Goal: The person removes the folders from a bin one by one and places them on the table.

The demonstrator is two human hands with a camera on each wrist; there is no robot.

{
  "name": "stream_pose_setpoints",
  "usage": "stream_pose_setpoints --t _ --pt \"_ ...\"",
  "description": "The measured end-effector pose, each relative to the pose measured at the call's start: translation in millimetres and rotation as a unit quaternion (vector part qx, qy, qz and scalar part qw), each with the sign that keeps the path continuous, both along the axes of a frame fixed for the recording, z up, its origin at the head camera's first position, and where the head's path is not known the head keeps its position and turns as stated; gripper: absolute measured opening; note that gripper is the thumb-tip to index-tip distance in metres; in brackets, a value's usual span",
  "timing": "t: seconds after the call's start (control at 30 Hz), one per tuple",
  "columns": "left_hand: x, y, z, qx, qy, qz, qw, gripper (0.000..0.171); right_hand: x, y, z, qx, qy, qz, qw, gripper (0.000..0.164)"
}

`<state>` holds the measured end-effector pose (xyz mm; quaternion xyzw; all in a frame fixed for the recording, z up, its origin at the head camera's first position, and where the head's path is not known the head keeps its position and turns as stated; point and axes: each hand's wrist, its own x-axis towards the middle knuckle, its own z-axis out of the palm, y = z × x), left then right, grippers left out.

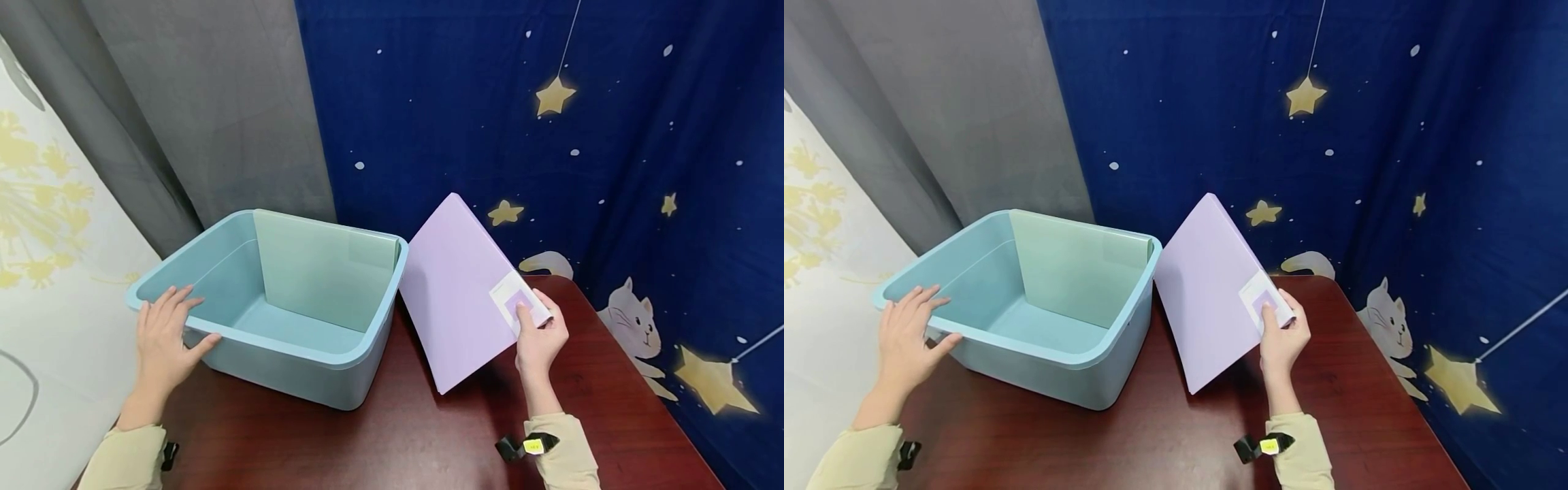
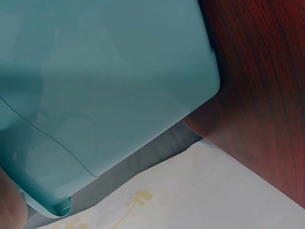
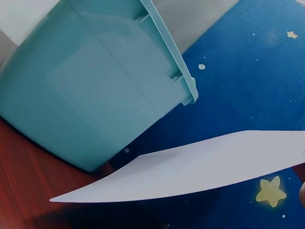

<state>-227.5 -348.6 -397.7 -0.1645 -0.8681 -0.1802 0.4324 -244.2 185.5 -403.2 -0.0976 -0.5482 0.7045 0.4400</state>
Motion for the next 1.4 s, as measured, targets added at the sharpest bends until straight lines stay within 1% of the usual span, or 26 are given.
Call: stream_pose_setpoints --t 0.2,0.47,0.6,0.7,0.73,0.9,0.97,1.07,1.4 --pt "-0.4 -1 -0.1 -0.001 -0.004 0.003 1.0000 0.090 1.0 -1 -6.1 -0.005 -0.006 0.001 1.000 0.033" --pt "-1.3 -1 -0.6 -0.002 -0.005 0.005 1.0000 0.090 4.1 -5 -13.5 -0.005 -0.032 0.001 0.999 0.034" --pt "-1.4 -1 -0.9 -0.002 -0.004 0.003 1.0000 0.091 11.4 -13 -10.7 0.009 -0.030 0.005 1.000 0.034" --pt "-1.0 -1 -1.0 -0.001 -0.005 0.002 1.0000 0.091 17.4 -18 -9.0 0.030 -0.034 0.000 0.999 0.034" --pt "-0.8 -1 -0.9 -0.001 -0.006 0.002 1.0000 0.090 16.8 -19 -12.2 0.035 -0.035 -0.004 0.999 0.034" --pt "-0.1 -1 -0.9 0.002 -0.012 0.003 0.9999 0.089 19.1 -21 -17.3 0.046 -0.045 -0.011 0.998 0.033" --pt "-0.2 -1 -0.8 0.003 -0.013 0.004 0.9999 0.089 22.0 -23 -15.9 0.048 -0.048 -0.009 0.998 0.034" --pt "-0.3 0 -0.3 0.003 -0.013 0.005 0.9999 0.090 22.9 -23 -19.2 0.055 -0.049 -0.010 0.997 0.034" --pt "1.3 1 0.7 0.005 -0.017 0.007 0.9998 0.089 25.8 -16 -28.3 0.087 -0.077 -0.013 0.993 0.036"
